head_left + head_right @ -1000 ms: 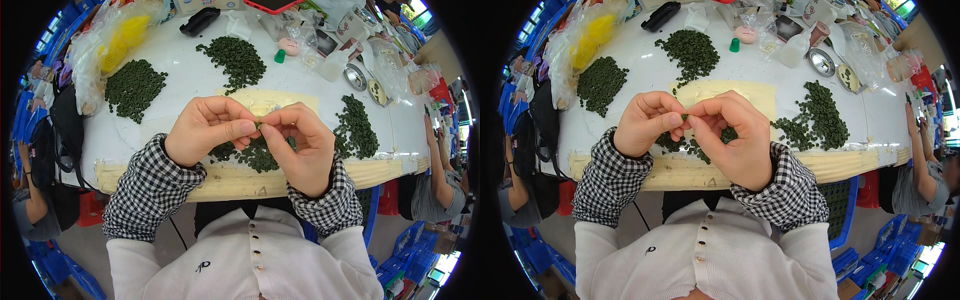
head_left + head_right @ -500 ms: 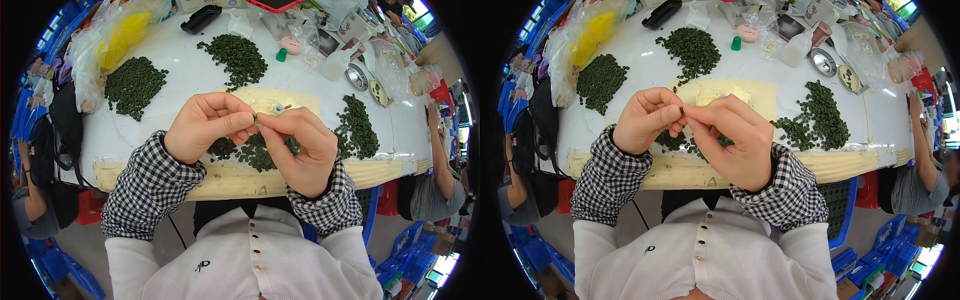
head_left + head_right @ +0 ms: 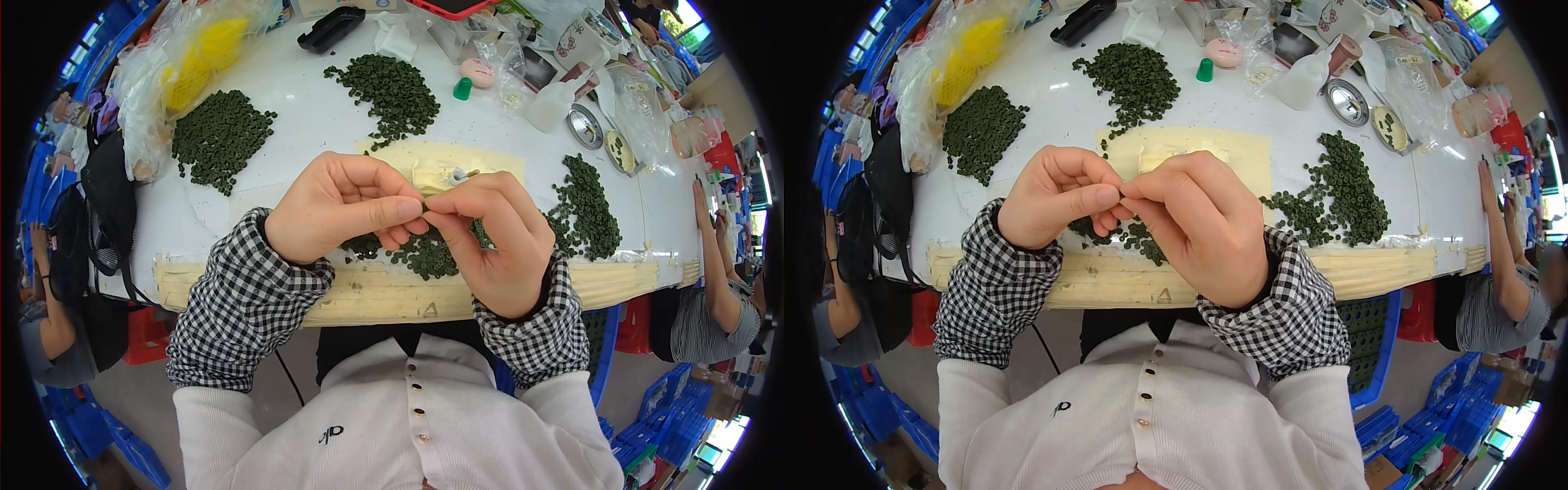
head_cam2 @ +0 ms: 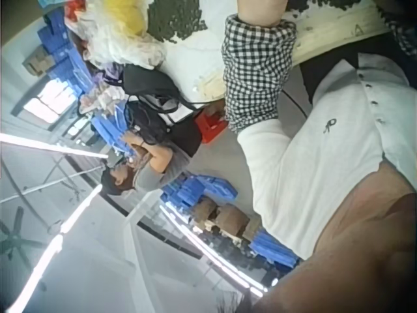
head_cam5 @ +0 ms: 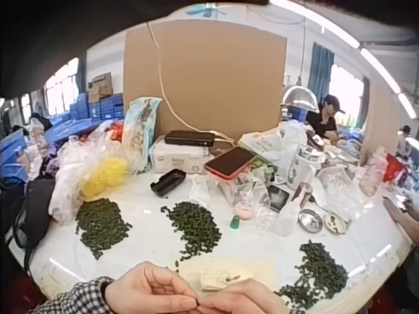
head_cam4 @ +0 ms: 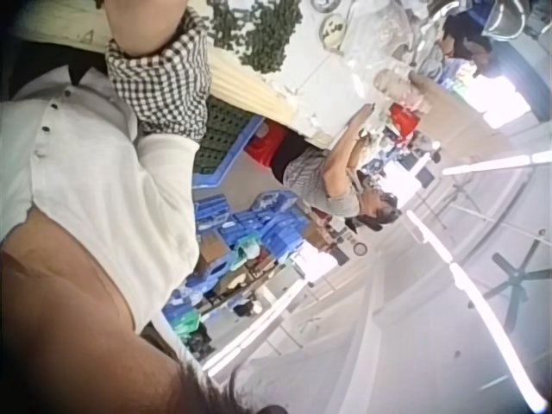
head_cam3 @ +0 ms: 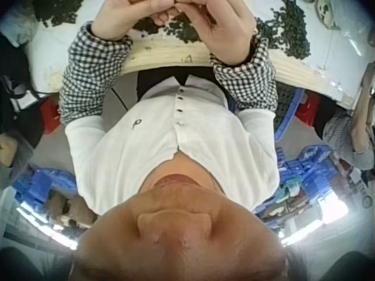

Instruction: The worker is picking up small green plastic components and attaching them to a yellow circular base on a factory assembly line.

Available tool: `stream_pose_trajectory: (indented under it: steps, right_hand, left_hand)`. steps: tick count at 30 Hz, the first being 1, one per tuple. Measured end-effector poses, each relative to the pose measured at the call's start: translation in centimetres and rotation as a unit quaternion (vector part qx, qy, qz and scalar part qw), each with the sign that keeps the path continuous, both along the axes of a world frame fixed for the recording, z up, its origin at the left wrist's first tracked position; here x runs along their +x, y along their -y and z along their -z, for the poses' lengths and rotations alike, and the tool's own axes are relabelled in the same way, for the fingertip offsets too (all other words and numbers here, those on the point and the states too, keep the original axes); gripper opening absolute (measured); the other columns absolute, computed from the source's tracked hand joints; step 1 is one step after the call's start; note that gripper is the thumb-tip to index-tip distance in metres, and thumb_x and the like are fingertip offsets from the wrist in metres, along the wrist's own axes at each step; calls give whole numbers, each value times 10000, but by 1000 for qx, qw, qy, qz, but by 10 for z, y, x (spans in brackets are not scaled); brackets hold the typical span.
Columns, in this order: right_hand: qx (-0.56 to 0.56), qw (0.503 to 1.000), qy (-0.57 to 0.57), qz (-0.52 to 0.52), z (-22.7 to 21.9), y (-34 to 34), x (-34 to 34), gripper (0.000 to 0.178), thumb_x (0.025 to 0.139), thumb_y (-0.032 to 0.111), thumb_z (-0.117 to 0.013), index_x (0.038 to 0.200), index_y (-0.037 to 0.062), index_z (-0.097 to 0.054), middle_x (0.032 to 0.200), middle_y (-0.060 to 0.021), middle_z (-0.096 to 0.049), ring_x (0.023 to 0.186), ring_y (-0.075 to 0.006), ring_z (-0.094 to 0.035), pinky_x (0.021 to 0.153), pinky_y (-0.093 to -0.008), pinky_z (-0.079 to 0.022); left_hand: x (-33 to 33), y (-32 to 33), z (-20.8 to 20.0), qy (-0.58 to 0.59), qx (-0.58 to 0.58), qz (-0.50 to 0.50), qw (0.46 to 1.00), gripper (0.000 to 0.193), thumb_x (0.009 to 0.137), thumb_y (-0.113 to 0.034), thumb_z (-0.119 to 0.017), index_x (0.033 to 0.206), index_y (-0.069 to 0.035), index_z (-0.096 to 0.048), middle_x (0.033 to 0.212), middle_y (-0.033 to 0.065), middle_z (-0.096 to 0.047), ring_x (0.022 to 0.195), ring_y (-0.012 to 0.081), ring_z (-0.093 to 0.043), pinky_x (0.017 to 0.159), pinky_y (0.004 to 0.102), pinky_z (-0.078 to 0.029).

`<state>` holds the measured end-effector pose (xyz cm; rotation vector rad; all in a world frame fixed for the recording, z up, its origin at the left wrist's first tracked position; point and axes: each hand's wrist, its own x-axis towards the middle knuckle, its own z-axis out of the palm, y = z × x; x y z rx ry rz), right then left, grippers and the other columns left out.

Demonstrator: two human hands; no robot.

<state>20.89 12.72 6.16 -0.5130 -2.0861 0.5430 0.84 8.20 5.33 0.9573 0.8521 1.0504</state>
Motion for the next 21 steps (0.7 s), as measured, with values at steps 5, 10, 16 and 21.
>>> stream_pose_trajectory:
  steps: [5,10,16,21]
  right_hand:
    - [19,1000,4,-13,2,-2,-1,189,741,-18,-747,901,18,-655,796,-83,-611,679,-219,-606,581,-300,-487]
    - [22,999,5,-24,3,-3,-1,184,746,-19,-745,901,13,-652,781,-90,-616,661,-216,-607,579,-298,-493]
    - [-50,998,-10,-45,0,-2,0,175,769,-66,-712,922,-2,-658,808,-97,-649,697,-199,-642,597,-274,-512]
    - [-39,998,-1,-45,0,-2,0,167,784,-79,-697,933,-11,-660,826,-104,-656,716,-194,-655,611,-272,-522]
  left_hand:
    - [1,2,-1,-11,17,-15,1000,95,908,-40,-623,952,37,-659,828,117,-708,680,111,-673,628,216,-563]
    - [0,3,-2,-33,38,-12,999,93,905,-48,-635,939,36,-656,825,107,-707,686,104,-669,637,216,-560]
    - [1,3,0,-36,34,-16,999,84,896,-49,-645,937,24,-650,838,103,-708,702,104,-670,646,218,-561]
    - [0,2,0,-18,9,-11,1000,76,894,-45,-645,936,18,-650,850,107,-709,717,107,-673,649,221,-561]
